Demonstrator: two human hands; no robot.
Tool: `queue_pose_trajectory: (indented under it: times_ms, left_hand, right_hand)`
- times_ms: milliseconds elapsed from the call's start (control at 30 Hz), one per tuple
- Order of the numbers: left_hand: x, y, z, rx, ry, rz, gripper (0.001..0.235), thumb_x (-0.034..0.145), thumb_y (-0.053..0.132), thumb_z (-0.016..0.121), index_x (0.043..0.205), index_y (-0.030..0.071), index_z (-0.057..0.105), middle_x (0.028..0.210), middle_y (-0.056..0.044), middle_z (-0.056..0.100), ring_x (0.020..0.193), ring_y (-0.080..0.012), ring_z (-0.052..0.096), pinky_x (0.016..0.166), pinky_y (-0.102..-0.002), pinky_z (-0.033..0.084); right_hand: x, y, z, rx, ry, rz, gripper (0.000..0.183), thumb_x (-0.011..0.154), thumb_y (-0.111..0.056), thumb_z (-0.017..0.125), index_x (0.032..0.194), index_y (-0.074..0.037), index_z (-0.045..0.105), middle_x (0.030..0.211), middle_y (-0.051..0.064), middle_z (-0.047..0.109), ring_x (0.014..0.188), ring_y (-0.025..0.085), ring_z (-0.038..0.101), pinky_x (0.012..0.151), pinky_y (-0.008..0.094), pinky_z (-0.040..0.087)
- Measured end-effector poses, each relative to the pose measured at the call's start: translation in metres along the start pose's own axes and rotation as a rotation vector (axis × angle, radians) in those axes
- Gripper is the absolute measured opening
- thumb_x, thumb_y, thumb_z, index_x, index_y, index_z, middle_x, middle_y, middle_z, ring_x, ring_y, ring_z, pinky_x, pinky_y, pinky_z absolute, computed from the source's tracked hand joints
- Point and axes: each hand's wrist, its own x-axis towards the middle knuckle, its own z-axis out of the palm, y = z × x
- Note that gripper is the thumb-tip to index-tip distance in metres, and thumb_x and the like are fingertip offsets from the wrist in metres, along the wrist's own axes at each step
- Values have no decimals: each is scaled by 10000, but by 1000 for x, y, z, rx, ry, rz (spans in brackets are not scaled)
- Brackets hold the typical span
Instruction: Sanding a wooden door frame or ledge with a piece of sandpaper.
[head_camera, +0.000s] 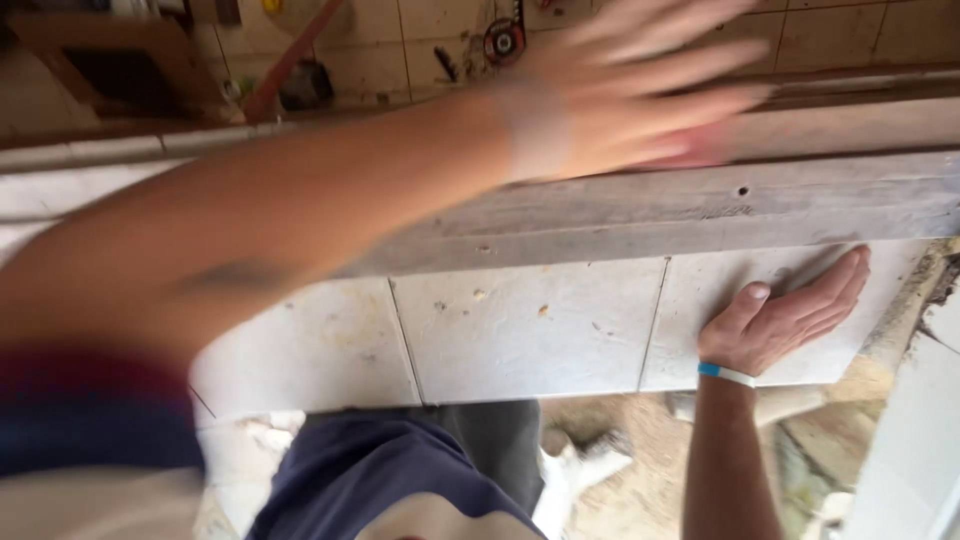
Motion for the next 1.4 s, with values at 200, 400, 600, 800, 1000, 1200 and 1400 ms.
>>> queue_pose_trajectory:
  times_ms: [200,400,600,800,1000,1200,1400]
  left_hand:
    - [-67,5,-40,129,-66,-138,543,1132,298,571,1637,151,437,1698,-135,345,1536,-326,181,1242,-484,88]
    - [48,8,17,47,59,-1,575,1165,340,681,1639,133,429,1657,-130,262,1449,-349,24,1196,-581,32]
    - [-104,-9,-38,122,-221,-238,651,1065,420,464,1651,255,233,1707,-82,117,1527,-359,32,1243,-576,60]
    - [70,1,9,-70,-1,17,515,1252,324,714,1684,244,445,1635,-68,120,1454,-303,-11,1245,-631,39]
    - [-86,-6,-56,131,-75,-94,556,1169,367,503,1654,174,309,1689,-144,243,1522,-340,127,1247,-505,99]
    - [43,-2,2,88,42,-6,586,1175,459,683,1610,182,406,1630,-122,246,1474,-337,154,1218,-588,146]
    - [-65,-9,-37,120,150,62,465,1227,335,650,1610,135,479,1623,-138,365,1468,-316,161,1217,-517,156]
  right_hand:
    - [-4,11,9,-70,-35,-4,751,1076,-586,170,1653,-106,194,1709,148,123,1614,405,189,1351,664,212]
    - [-7,7,-1,-63,-64,20,749,1094,-554,143,1679,-87,160,1732,130,60,1648,380,104,1381,651,121]
    - [-12,23,11,-104,-29,49,767,1056,-650,125,1675,-197,122,1750,50,48,1671,341,134,1389,673,115]
    - [-4,17,7,-84,-56,11,779,1068,-600,122,1683,-123,136,1747,103,58,1656,358,95,1389,628,104]
    - [3,13,14,-60,-49,51,782,1064,-589,155,1676,-101,150,1739,120,82,1644,385,104,1364,642,78]
    - [0,15,15,-115,-54,87,823,1034,-687,88,1679,-177,122,1752,62,49,1665,335,99,1393,632,101]
    - [-2,21,19,-66,-28,157,920,978,-764,27,1686,-181,85,1759,71,51,1669,352,100,1391,638,90]
